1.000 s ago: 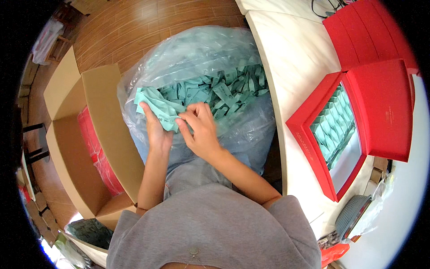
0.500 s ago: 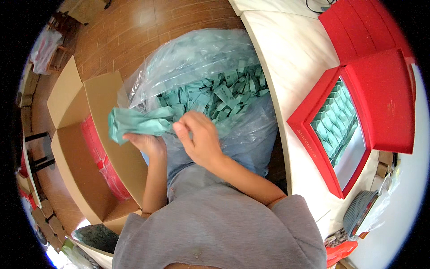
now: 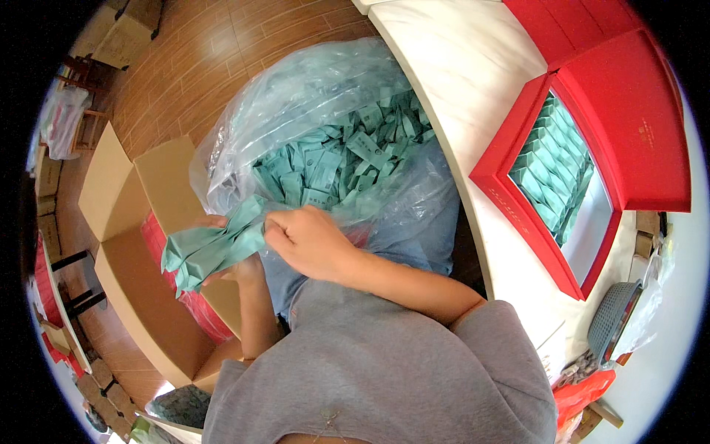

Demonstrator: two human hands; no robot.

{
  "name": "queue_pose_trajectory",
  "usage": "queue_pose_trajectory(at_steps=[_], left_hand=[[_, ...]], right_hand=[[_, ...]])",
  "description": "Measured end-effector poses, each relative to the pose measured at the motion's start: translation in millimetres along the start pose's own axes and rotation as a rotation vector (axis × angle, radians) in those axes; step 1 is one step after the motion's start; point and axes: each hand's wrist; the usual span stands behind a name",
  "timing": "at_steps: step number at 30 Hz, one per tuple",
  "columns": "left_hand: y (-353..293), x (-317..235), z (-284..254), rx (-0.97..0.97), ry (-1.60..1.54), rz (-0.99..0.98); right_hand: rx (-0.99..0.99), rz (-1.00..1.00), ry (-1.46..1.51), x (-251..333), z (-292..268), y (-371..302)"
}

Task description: The person repeatedly picks small light-green packets from a large plastic bag and places them into a red box with internal dividers. They arrange the packets neatly in rows, close the box, and then repeat the process with another red box.

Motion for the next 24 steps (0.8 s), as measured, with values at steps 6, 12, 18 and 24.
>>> queue_pose_trajectory(at_steps=[6,12,18,24], left_hand=[[3.3,-0.8,-3.2,-0.034,0.052,-0.002],[2.2,-2.2,-2.4,-0.029,0.062,-0.085],[11.6,-1.5,10.9,-0.281,-0.181,-0.417],[-5.2,6.4,16.5,-0.116,-0.212,-0.588]], right_hand=[[-0.056,-0.030,-0.227,7.7,8.3,-4.5],[-0.147,-0.087,-0.202,-4.3,18.5,-3.6],[-0.229,-0.080,-0.210,-0.7,-4.1,-3.4],[-0.153,-0.223,-0.303,0.2,-7.2,1.9]])
Point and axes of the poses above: each hand's wrist, its own y-axis towards the middle knuckle, its own z-axis out of the palm, x = y × z, and after that the axes turned 8 degrees about x, right-handed
